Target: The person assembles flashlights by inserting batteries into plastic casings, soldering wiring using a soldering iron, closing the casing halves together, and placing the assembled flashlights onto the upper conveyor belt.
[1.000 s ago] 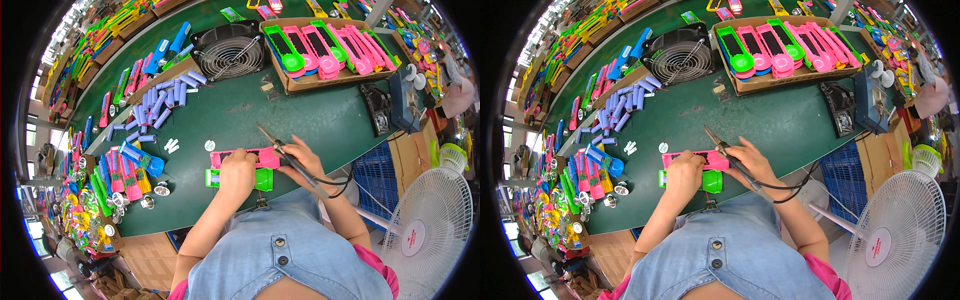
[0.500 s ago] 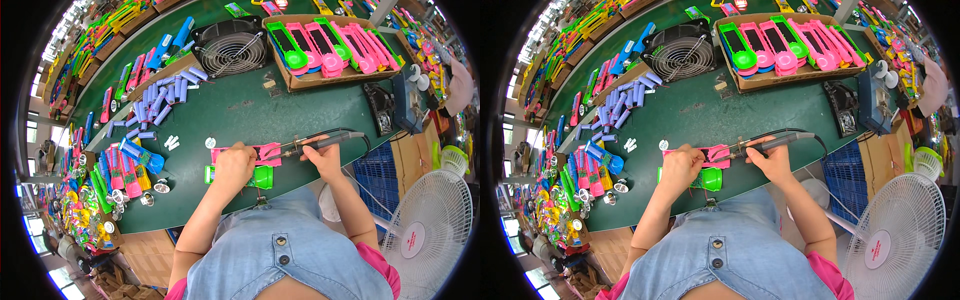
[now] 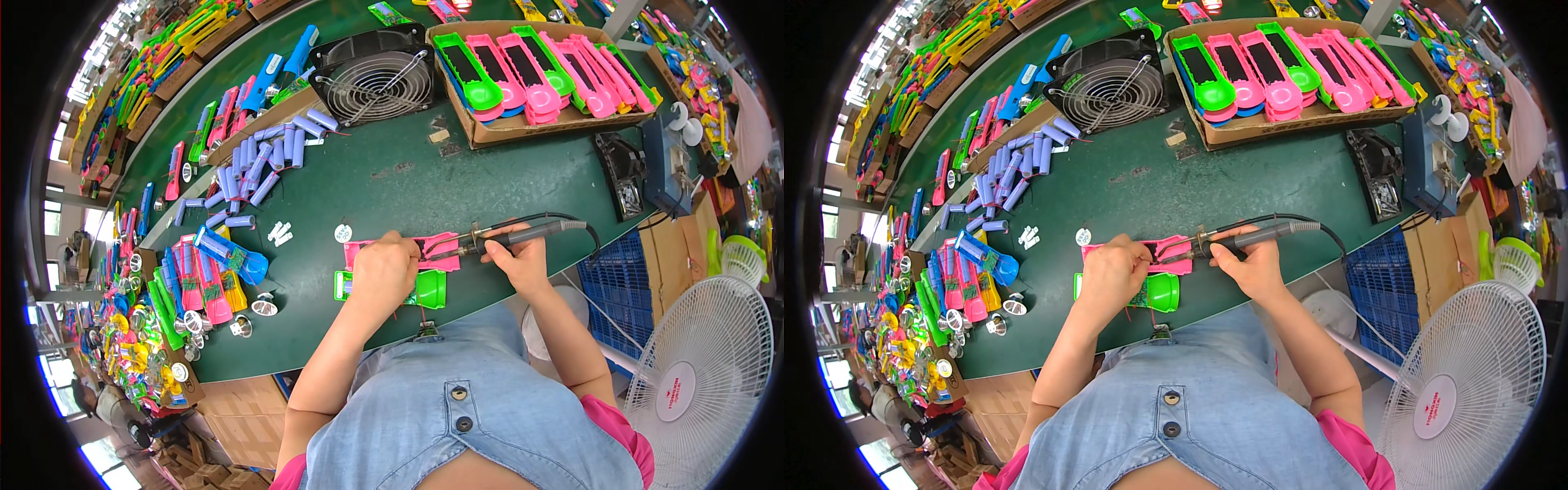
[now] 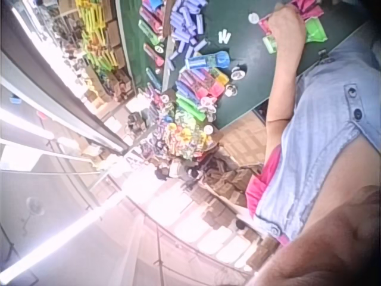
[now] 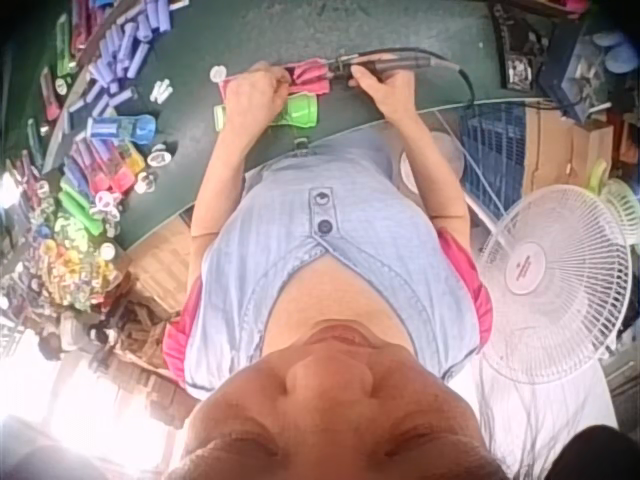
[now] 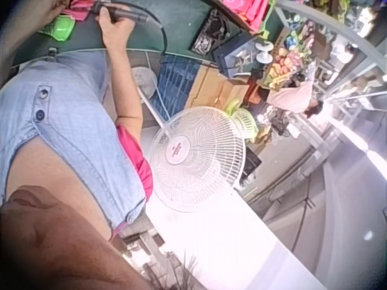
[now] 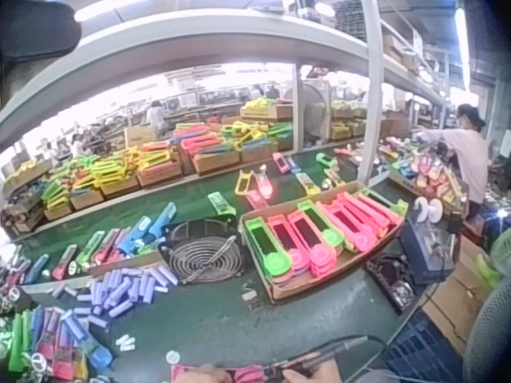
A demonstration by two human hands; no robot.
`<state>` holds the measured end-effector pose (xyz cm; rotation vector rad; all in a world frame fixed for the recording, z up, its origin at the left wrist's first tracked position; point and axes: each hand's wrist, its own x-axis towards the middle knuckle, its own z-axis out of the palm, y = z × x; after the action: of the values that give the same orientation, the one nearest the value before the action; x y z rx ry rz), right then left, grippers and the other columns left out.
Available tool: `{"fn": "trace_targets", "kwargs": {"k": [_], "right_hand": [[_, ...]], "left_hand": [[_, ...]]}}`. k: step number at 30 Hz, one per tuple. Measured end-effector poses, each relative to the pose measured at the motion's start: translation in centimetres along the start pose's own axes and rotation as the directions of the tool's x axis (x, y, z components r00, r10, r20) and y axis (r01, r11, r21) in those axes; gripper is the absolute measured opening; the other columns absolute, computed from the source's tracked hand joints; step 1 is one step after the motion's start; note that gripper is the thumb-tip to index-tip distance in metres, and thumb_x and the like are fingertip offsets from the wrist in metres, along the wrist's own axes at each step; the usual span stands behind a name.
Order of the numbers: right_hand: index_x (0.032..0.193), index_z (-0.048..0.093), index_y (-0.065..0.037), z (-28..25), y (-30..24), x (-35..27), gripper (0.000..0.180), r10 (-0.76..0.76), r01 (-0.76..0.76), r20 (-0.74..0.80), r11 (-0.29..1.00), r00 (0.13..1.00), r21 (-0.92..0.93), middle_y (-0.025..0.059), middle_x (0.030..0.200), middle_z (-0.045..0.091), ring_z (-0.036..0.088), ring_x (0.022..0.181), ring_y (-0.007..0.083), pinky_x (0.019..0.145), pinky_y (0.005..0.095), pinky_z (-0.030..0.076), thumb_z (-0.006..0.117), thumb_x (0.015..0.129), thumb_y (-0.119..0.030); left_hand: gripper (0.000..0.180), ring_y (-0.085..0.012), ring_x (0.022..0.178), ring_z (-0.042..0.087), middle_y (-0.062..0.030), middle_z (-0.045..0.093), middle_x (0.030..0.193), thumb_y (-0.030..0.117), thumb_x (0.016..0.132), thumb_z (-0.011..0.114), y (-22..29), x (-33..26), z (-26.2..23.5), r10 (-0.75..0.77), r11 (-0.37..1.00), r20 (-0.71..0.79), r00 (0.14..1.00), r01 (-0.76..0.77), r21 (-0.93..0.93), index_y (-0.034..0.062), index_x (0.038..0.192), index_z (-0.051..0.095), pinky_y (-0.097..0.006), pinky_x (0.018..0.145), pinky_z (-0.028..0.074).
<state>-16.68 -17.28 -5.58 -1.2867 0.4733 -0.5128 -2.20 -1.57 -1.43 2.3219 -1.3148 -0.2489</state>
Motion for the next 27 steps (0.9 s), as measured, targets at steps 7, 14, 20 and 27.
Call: {"fn": "trace_targets", "kwargs": {"k": [7, 14, 20, 27], "right_hand": [[0.09, 0.058, 0.005, 0.1, -0.8, -0.6, 0.015, 0.001, 0.0, 0.028, 0.999, 1.0, -0.042, 0.0101, 0.08, 0.062, 0.062, 0.065, 0.0139, 0.059, 0.0235, 0.05, 0.062, 0.079, -0.003], [0.097, 0.056, 0.003, 0.3, -1.6, -3.0, 0.019, -0.16, 0.159, -0.021, 0.987, 0.987, -0.04, 0.0127, 0.085, 0.062, 0.064, 0.069, 0.0172, 0.063, 0.0258, 0.051, 0.061, 0.079, -0.001], [0.117, 0.041, -0.001, 3.1, -1.3, -3.5, 0.053, -0.291, 0.417, 0.324, 0.79, 0.9, -0.45, 0.0136, 0.104, 0.061, 0.06, 0.098, 0.0211, 0.103, 0.0459, 0.023, 0.068, 0.073, -0.012], [0.12, 0.04, 0.0, 3.4, 1.1, -3.6, 0.071, -0.22, 0.414, 0.396, 0.749, 0.892, -0.517, 0.0128, 0.104, 0.059, 0.06, 0.093, 0.0271, 0.109, 0.0471, 0.011, 0.076, 0.063, -0.023]], "left_hand": [[0.006, -0.027, 0.059, 0.058, -0.0111, 0.057, 0.069, 0.006, 0.068, 0.059, 0.1, 0.2, 0.1, 0.005, 0.999, 0.004, 1.0, -0.005, 0.035, 0.005, 0.071, 0.064, -0.036, 0.055, 0.046], [0.006, -0.0269, 0.06, 0.058, -0.0111, 0.057, 0.069, 0.005, 0.066, 0.059, 0.3, 0.3, 0.0, -0.01, 0.996, 0.011, 1.0, 0.01, 0.084, 0.0048, 0.07, 0.065, -0.036, 0.055, 0.046], [0.006, -0.0271, 0.062, 0.059, -0.0115, 0.058, 0.07, 0.005, 0.067, 0.06, 0.3, 0.2, 0.2, 0.001, 0.995, 0.019, 1.0, -0.003, 0.103, 0.0045, 0.071, 0.065, -0.036, 0.057, 0.047], [0.008, -0.0271, 0.067, 0.059, -0.0123, 0.058, 0.075, 0.005, 0.069, 0.06, 0.1, -0.3, -0.3, 0.065, 0.995, 0.056, 0.996, -0.069, 0.071, 0.0029, 0.077, 0.064, -0.036, 0.06, 0.047]]}}
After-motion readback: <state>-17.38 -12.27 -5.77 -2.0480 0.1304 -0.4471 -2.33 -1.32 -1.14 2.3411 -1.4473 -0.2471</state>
